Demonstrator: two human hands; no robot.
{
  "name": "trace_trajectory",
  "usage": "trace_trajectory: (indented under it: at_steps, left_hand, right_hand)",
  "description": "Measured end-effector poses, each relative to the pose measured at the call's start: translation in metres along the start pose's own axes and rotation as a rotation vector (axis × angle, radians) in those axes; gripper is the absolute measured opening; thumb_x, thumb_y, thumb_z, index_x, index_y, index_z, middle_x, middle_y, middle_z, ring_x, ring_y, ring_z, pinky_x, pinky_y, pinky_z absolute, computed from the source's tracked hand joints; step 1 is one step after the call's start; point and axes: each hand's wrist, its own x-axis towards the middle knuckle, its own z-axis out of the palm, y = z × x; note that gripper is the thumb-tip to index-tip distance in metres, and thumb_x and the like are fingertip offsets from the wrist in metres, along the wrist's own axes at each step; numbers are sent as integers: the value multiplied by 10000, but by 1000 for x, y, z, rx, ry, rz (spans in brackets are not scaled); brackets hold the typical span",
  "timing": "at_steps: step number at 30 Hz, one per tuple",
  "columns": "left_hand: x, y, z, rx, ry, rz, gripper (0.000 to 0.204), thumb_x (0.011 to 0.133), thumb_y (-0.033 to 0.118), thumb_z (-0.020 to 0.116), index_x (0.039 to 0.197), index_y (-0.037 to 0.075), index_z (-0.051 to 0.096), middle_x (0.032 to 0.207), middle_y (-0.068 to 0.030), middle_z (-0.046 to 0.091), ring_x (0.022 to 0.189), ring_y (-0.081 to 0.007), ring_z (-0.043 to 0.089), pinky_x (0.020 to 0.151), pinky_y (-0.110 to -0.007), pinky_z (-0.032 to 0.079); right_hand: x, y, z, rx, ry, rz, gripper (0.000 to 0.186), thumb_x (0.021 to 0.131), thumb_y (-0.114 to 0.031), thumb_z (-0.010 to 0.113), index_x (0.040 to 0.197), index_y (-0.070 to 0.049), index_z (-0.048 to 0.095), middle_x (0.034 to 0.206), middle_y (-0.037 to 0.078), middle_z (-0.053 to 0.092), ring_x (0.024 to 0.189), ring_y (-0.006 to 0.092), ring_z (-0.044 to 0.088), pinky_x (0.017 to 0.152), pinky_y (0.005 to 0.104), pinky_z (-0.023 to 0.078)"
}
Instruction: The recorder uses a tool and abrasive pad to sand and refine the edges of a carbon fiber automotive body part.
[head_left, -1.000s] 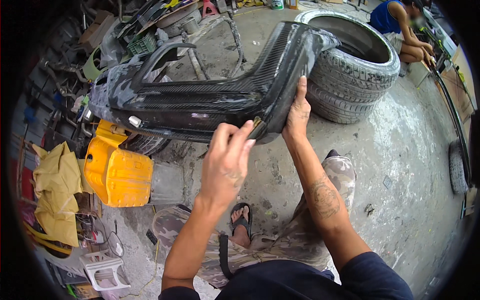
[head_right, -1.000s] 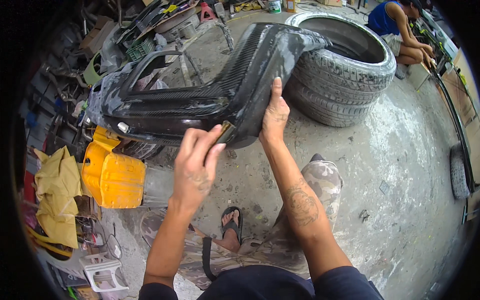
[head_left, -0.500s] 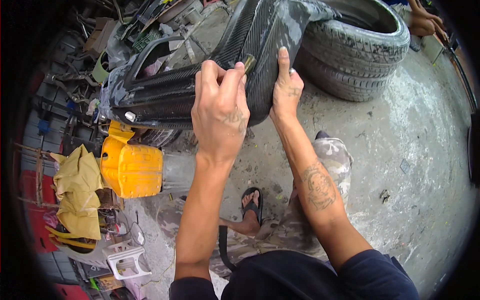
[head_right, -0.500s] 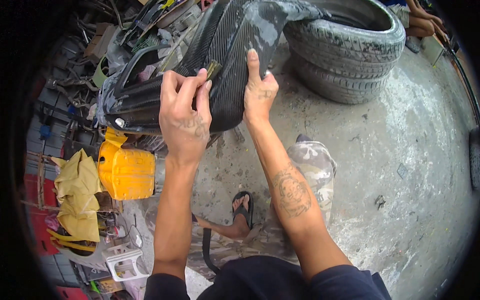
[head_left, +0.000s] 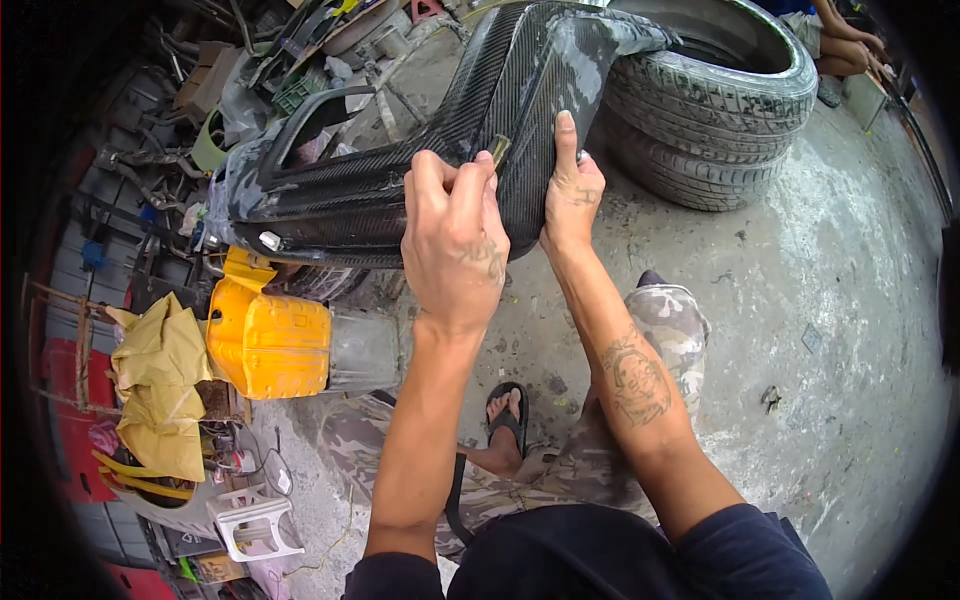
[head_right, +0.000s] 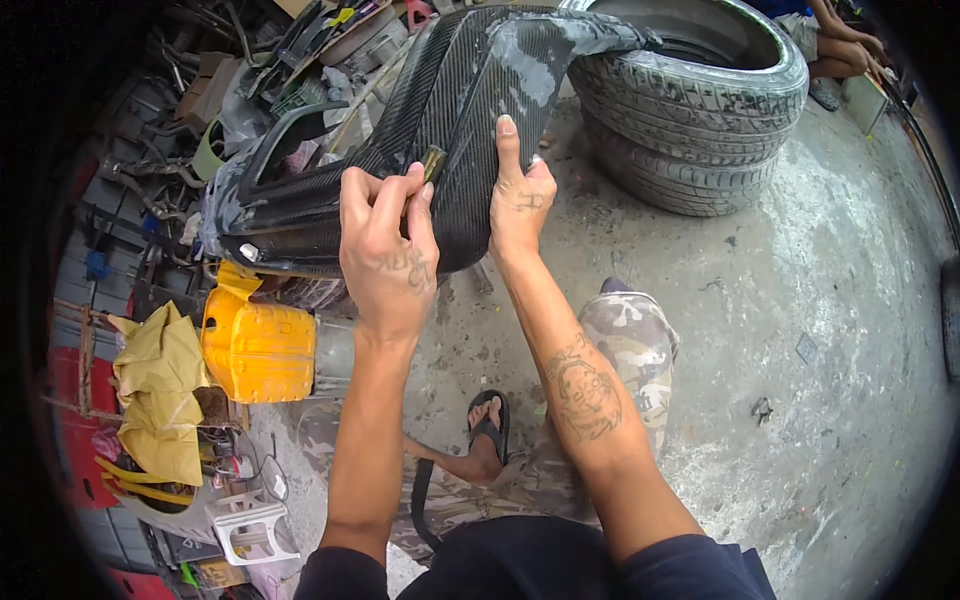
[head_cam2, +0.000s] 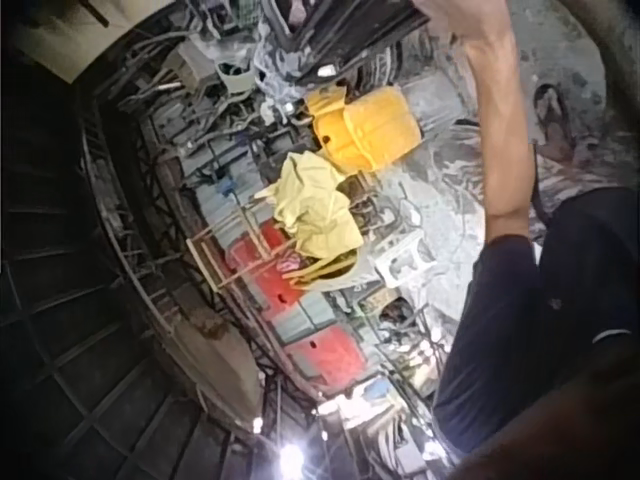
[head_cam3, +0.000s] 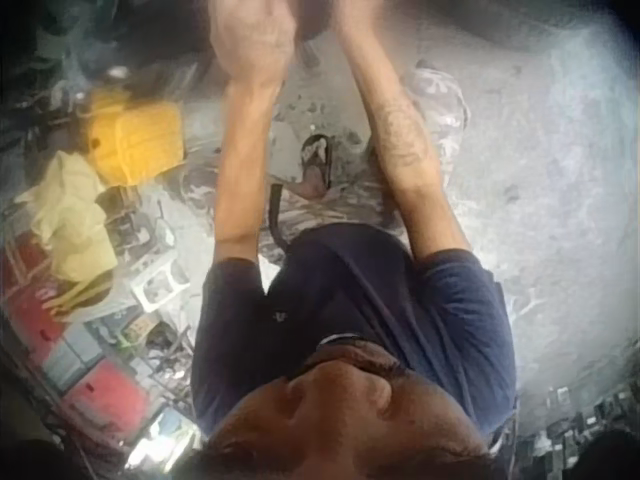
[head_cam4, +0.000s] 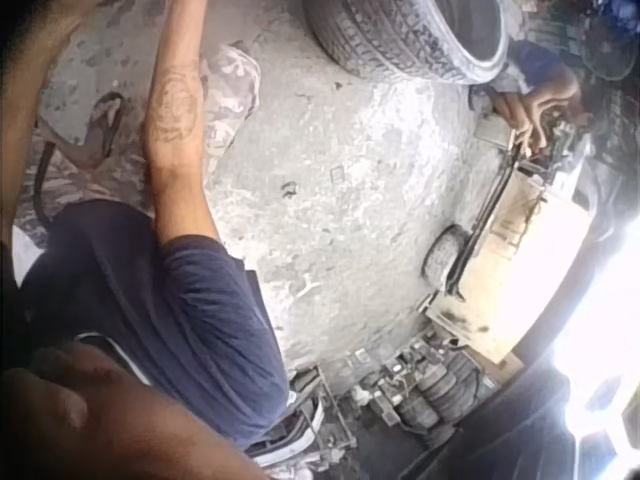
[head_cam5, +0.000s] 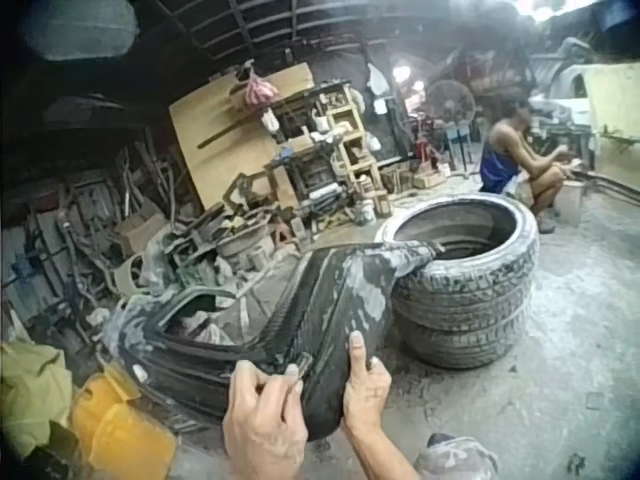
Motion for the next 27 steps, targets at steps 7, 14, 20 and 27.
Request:
trace_trajectory:
  at_steps: [7, 14, 20, 27]
  left_hand:
    - [6, 0, -7, 60, -38, 4, 188, 907, -5, 721, 1094, 17, 733, 897, -111, 517, 799, -265, 574, 721, -390, 496]
    - [-27, -9, -43, -203, 117, -203, 262, 925, 16, 761, 1185, 4, 733, 973, -40, 532, 812, -117, 554, 670, -279, 478]
    - [-11, 0, -29, -109, -24, -46, 226, 918, 25, 727, 1140, -10, 700, 976, -127, 533, 856, -285, 613, 725, -405, 517]
    - [13, -3, -19, 53, -178, 68, 136, 934, 51, 687, 1065, 18, 672, 1022, -137, 552, 949, -345, 628, 775, -453, 538]
  right_hand:
    - [-13, -10, 8, -11, -12, -15, 532, 941, -519, 764, 712, -66, 606, 675, -38, 552, 600, 56, 464, 555, 249, 407]
    - [-1, -3, -3, 76, -104, 12, 566, 955, -552, 719, 973, 12, 675, 942, 82, 739, 785, 139, 698, 749, 311, 581]
    - [-4, 0, 2, 82, -45, -1, 552, 925, -560, 763, 807, -31, 655, 734, -16, 614, 642, 68, 534, 607, 228, 433]
    - [2, -8, 1, 16, 14, -61, 584, 913, -560, 775, 793, -3, 642, 731, -7, 607, 670, 84, 529, 629, 269, 451]
